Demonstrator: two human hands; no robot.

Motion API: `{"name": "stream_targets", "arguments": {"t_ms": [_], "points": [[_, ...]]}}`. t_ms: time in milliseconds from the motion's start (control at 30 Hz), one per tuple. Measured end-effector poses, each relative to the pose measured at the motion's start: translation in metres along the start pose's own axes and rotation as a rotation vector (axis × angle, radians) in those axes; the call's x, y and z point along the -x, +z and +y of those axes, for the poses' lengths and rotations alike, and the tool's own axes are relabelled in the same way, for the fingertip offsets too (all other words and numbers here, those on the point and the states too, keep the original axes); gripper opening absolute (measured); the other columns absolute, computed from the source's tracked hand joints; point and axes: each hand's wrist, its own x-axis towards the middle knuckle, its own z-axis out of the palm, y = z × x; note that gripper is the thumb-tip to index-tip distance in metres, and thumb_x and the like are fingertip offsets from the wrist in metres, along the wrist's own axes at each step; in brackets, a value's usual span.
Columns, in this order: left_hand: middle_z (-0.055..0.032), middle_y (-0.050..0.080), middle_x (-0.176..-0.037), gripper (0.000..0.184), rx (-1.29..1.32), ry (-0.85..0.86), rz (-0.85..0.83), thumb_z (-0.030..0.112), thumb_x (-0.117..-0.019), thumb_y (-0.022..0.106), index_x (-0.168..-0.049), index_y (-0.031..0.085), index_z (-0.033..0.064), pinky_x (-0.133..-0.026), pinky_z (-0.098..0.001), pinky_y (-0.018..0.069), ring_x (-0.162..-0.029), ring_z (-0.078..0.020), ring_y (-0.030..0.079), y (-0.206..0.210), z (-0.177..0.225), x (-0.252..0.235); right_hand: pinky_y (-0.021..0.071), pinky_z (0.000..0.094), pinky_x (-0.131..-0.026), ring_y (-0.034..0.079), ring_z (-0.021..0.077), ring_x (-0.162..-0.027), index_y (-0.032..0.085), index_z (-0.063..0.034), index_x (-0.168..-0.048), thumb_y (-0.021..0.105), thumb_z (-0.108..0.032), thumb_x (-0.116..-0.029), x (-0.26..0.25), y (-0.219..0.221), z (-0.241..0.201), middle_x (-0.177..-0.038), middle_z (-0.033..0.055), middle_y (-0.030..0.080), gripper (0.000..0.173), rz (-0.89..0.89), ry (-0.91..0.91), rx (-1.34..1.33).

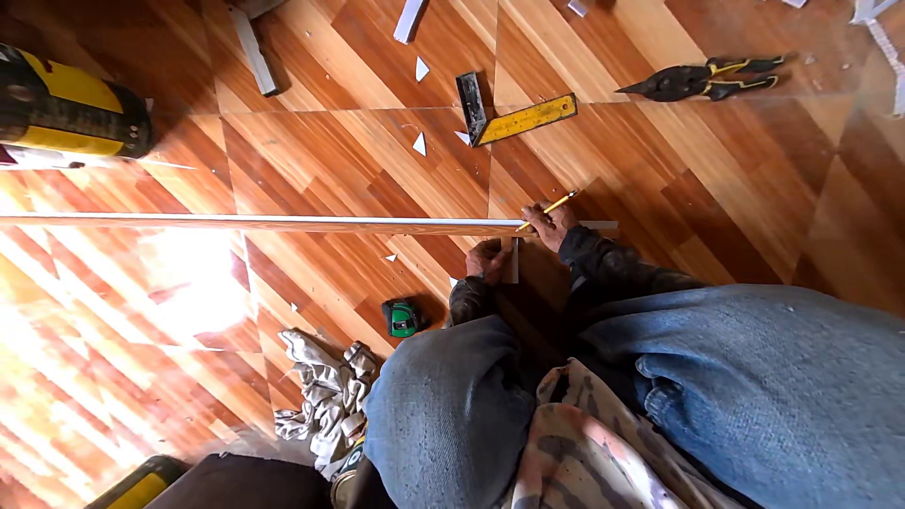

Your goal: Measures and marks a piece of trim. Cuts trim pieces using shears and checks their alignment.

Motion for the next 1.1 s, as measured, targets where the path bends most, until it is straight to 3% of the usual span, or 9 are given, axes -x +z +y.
{"name": "stream_targets", "arguments": {"t_ms": [167, 300, 1100], "points": [[-0.0159, 0.076, -0.101, 0.04, 0.009, 0.006, 0.01, 0.022, -0.0922, 0.078, -0.122, 0.067, -0.0017, -0.086, -0.0435, 0.0606, -0.085, -0.0219, 0.074, 0.0, 0.001, 0.0, 0.0587, 0.036, -0.075, 0.067, 0.0158, -0.073, 0.07, 0.0043, -0.106, 0.066, -0.024, -0.1014, 0.004, 0.006, 0.004, -0.086, 0.0134, 0.071, 0.029, -0.007, -0.084, -0.093], [-0.0153, 0.076, -0.1, 0.038, 0.022, -0.001, 0.004, 0.021, -0.0923, 0.078, -0.122, 0.067, -0.0009, -0.085, -0.0429, 0.061, -0.085, -0.0212, 0.075, 0.001, -0.001, 0.0, 0.0592, 0.0366, -0.078, 0.07, 0.014, -0.077, 0.074, -0.0028, -0.104, 0.065, -0.02, -0.0976, 0.005, 0.009, 0.014, -0.089, 0.0087, 0.074, 0.02, -0.069, -0.127, -0.094], [-0.015, 0.076, -0.097, 0.039, 0.014, -0.009, -0.016, 0.023, -0.0925, 0.078, -0.122, 0.067, -0.0003, -0.085, -0.0447, 0.061, -0.084, -0.022, 0.075, -0.001, 0.0, -0.001, 0.0593, 0.0419, -0.082, 0.072, 0.0188, -0.08, 0.075, -0.0017, -0.105, 0.064, -0.018, -0.0984, 0.001, 0.015, 0.017, -0.091, 0.0118, 0.075, 0.021, -0.096, -0.133, -0.002]]}}
